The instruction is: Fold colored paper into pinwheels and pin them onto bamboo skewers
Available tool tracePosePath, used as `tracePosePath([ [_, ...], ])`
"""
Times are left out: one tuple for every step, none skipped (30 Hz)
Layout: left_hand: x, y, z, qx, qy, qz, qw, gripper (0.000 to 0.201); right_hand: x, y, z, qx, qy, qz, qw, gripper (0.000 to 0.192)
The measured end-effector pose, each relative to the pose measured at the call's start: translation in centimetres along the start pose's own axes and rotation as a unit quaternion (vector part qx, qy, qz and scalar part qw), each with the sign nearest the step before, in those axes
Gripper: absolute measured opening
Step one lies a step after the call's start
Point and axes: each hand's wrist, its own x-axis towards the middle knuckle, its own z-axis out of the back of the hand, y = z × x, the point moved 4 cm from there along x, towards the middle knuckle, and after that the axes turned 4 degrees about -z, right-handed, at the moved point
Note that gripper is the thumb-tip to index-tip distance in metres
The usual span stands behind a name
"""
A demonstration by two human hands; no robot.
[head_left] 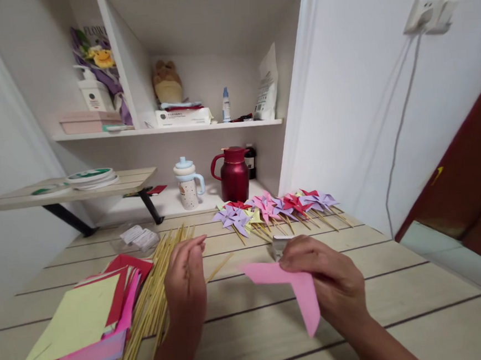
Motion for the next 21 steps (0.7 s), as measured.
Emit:
tracePosePath([
  [0.2, 0.6, -0.2, 0.056, 0.016, 0.001, 0.998, 0.028, 0.0, -0.3, 0.1, 0.010, -0.015, -0.020, 1.000, 0.032],
  [0.2, 1.1, -0.6, 0.116, 0.045, -0.006, 0.992, 0.026, 0.0, -0.6, 0.2, 0.022, -0.030, -0.044, 0.998, 0.028],
  [0.2, 1.5, -1.2, 0.176, 0.089, -0.012, 0.980, 0.023, 0.0, -1.0, 0.2, 0.034, -0.044, -0.069, 0.996, 0.024],
  [0.0, 1.8, -1.9, 0.234, 0.143, -0.016, 0.961, 0.020, 0.0, -1.4, 0.1, 0.047, -0.055, -0.093, 0.993, 0.021],
  [-0.2, 1.9, -2.6, 0.289, 0.199, -0.026, 0.936, 0.017, -0.1, -1.8, 0.0, 0.060, -0.063, -0.116, 0.989, 0.019],
  [-0.6, 1.9, -3.3, 0.336, 0.248, -0.037, 0.908, 0.016, -0.2, -2.2, -0.2, 0.072, -0.071, -0.135, 0.986, 0.017],
  [-0.9, 1.8, -3.9, 0.371, 0.290, -0.048, 0.881, 0.016, -0.2, -2.5, -0.3, 0.081, -0.078, -0.151, 0.982, 0.016],
  [-1.2, 1.6, -4.4, 0.394, 0.321, -0.059, 0.859, 0.015, -0.3, -2.8, -0.4, 0.086, -0.084, -0.163, 0.979, 0.015],
  [-1.5, 1.4, -4.8, 0.407, 0.343, -0.066, 0.844, 0.014, -0.4, -3.1, -0.4, 0.088, -0.090, -0.174, 0.977, 0.015],
  [-1.8, 1.2, -5.2, 0.412, 0.358, -0.070, 0.835, 0.014, -0.5, -3.3, -0.4, 0.088, -0.096, -0.186, 0.974, 0.015],
  [-2.0, 1.0, -5.4, 0.412, 0.368, -0.072, 0.830, 0.018, -0.5, -3.6, -0.3, 0.087, -0.102, -0.199, 0.971, 0.015],
  [-2.1, 0.9, -5.7, 0.411, 0.373, -0.073, 0.829, 0.022, -0.6, -3.8, -0.2, 0.084, -0.108, -0.212, 0.968, 0.014],
  [-2.2, 0.7, -5.8, 0.411, 0.377, -0.074, 0.827, 0.026, -0.6, -4.0, -0.2, 0.081, -0.114, -0.225, 0.964, 0.013],
  [-2.3, 0.6, -6.0, 0.412, 0.379, -0.075, 0.826, 0.028, -0.6, -4.2, -0.1, 0.078, -0.119, -0.238, 0.961, 0.012],
  [-2.4, 0.6, -6.1, 0.412, 0.378, -0.075, 0.825, 0.029, -0.6, -4.5, -0.1, 0.078, -0.122, -0.252, 0.957, 0.011],
  [-2.4, 0.5, -6.1, 0.413, 0.377, -0.074, 0.826, 0.030, -0.6, -4.7, -0.2, 0.080, -0.121, -0.265, 0.953, 0.010],
  [-2.4, 0.5, -6.1, 0.414, 0.375, -0.071, 0.827, 0.030, -0.6, -4.9, -0.3, 0.083, -0.116, -0.278, 0.950, 0.010],
  [-2.4, 0.6, -6.1, 0.415, 0.372, -0.068, 0.828, 0.030, -0.6, -5.1, -0.5, 0.088, -0.109, -0.289, 0.947, 0.010],
  [-2.4, 0.8, -6.1, 0.416, 0.368, -0.065, 0.829, 0.030, -0.6, -5.3, -0.8, 0.095, -0.101, -0.299, 0.944, 0.009],
  [-2.4, 1.0, -6.0, 0.417, 0.364, -0.061, 0.831, 0.029, -0.6, -5.5, -1.0, 0.101, -0.092, -0.308, 0.942, 0.010],
  [-2.4, 1.2, -5.8, 0.417, 0.359, -0.057, 0.833, 0.028, -0.7, -5.6, -1.2, 0.105, -0.082, -0.315, 0.940, 0.010],
])
